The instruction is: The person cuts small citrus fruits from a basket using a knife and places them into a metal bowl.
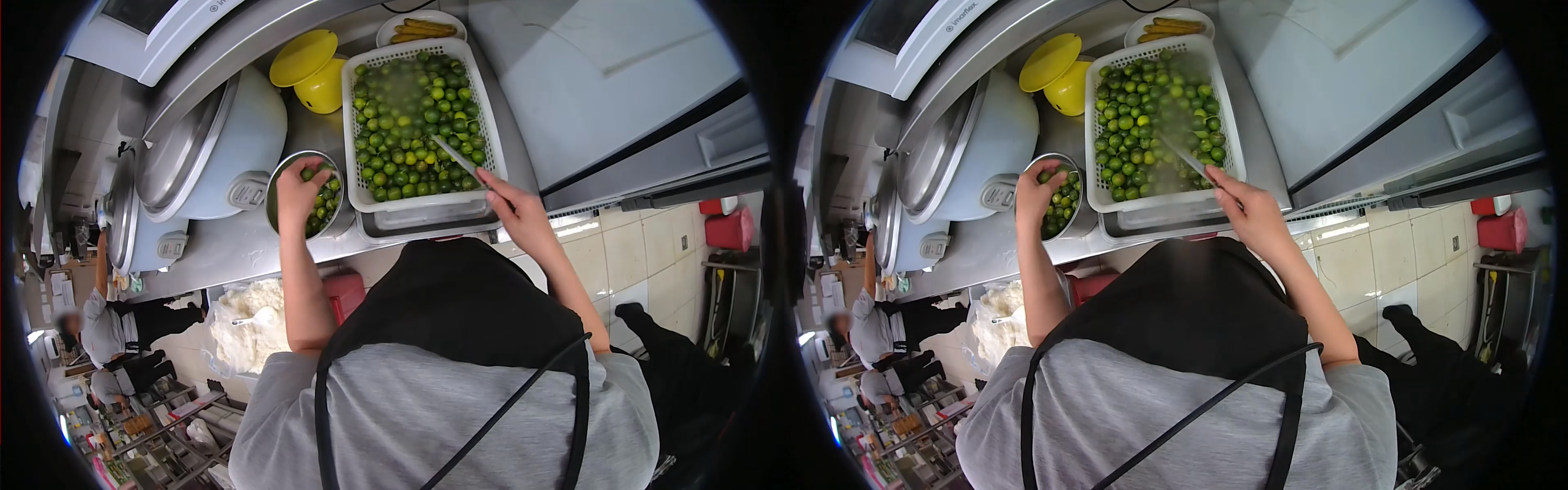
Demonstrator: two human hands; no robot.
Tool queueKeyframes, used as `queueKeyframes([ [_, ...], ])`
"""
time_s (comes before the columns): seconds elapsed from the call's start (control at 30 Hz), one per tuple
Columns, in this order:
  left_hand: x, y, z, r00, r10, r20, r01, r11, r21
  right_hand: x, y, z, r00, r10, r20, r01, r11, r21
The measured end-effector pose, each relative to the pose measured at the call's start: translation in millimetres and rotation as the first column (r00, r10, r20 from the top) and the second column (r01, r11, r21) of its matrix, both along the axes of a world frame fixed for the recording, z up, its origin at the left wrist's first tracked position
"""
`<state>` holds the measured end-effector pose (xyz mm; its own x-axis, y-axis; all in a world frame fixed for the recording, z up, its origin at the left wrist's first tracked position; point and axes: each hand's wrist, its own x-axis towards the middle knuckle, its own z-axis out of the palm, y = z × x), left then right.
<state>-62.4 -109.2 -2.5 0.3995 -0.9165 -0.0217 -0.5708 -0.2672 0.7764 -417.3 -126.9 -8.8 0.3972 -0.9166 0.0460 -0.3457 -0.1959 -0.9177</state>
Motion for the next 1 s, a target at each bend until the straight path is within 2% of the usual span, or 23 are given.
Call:
queueKeyframes([
  [0.03,5.8,3.4,3.1,0.95,-0.024,0.312,0.008,0.999,0.052,-2.3,-1.1,-0.9,1.0,0.001,-0.001,-0.001,1.0,0.002],
  [0.07,5.6,1.9,0.3,0.893,-0.004,0.451,-0.013,0.999,0.034,-3.9,-3.2,-1.4,1.0,-0.019,-0.001,0.019,1.0,-0.003],
  [0.1,-1.1,-3.5,0.4,0.893,-0.001,0.451,-0.016,0.999,0.034,-3.9,-5.6,-1.5,0.999,-0.037,-0.001,0.037,0.999,-0.01],
  [0.17,-32.0,-25.0,-1.6,0.871,-0.079,0.485,0.125,0.99,-0.062,0.3,-9.6,0.9,0.999,-0.033,-0.02,0.032,0.999,-0.038],
  [0.23,-65.7,-54.6,-26.3,0.91,-0.11,0.4,0.214,0.95,-0.226,6.2,-12.5,2.9,0.999,-0.027,-0.041,0.024,0.998,-0.066],
  [0.3,-93.6,-78.5,-50.1,0.856,-0.175,0.487,0.364,0.873,-0.326,14.4,-14.0,2.7,0.999,-0.025,-0.031,0.023,0.997,-0.08],
  [0.43,-105.2,-92.4,-56.4,0.793,-0.202,0.575,0.396,0.888,-0.233,21.0,-13.6,5.4,1.0,-0.018,-0.005,0.017,0.998,-0.053],
  [0.47,-101.3,-90.1,-53.7,0.941,-0.243,0.234,0.304,0.912,-0.277,20.5,-11.1,11.7,1.0,-0.029,-0.005,0.029,1.0,0.005],
  [0.5,-99.5,-85.0,-45.7,0.958,-0.249,-0.14,0.203,0.939,-0.278,19.9,-8.3,14.5,0.999,-0.039,-0.006,0.039,0.997,0.065],
  [0.53,-103.9,-72.6,-20.6,0.827,-0.245,-0.505,0.128,0.958,-0.256,19.7,-5.9,11.6,0.999,-0.043,-0.004,0.043,0.997,0.069],
  [0.57,-105.0,-62.3,-11.5,0.828,-0.245,-0.505,0.13,0.959,-0.253,19.9,-3.7,7.1,0.997,-0.058,0.058,0.054,0.997,0.062],
  [0.63,-106.7,-45.9,-2.1,0.479,-0.229,-0.847,0.027,0.969,-0.247,20.7,1.2,6.3,0.99,-0.073,0.119,0.066,0.996,0.055],
  [0.67,-108.3,-39.9,-1.0,0.425,-0.223,-0.877,0.023,0.972,-0.235,22.8,4.6,9.8,0.99,-0.047,0.134,0.035,0.995,0.089],
  [0.7,-110.9,-34.9,-0.8,0.423,-0.222,-0.878,0.024,0.972,-0.234,24.6,6.9,10.8,0.99,-0.034,0.14,0.019,0.994,0.107],
  [0.8,-120.1,-25.2,-1.3,0.433,-0.229,-0.872,-0.024,0.964,-0.266,29.7,11.6,11.6,0.985,0.053,0.164,-0.071,0.992,0.107],
  [0.93,-120.1,-21.9,-7.6,0.451,-0.218,-0.866,-0.045,0.963,-0.266,34.6,11.6,8.6,0.984,0.09,0.152,-0.097,0.994,0.039],
  [1.0,-121.3,-20.2,-5.5,0.471,-0.259,-0.843,-0.025,0.952,-0.306,35.0,11.1,7.9,0.985,0.069,0.16,-0.088,0.99,0.113],
])
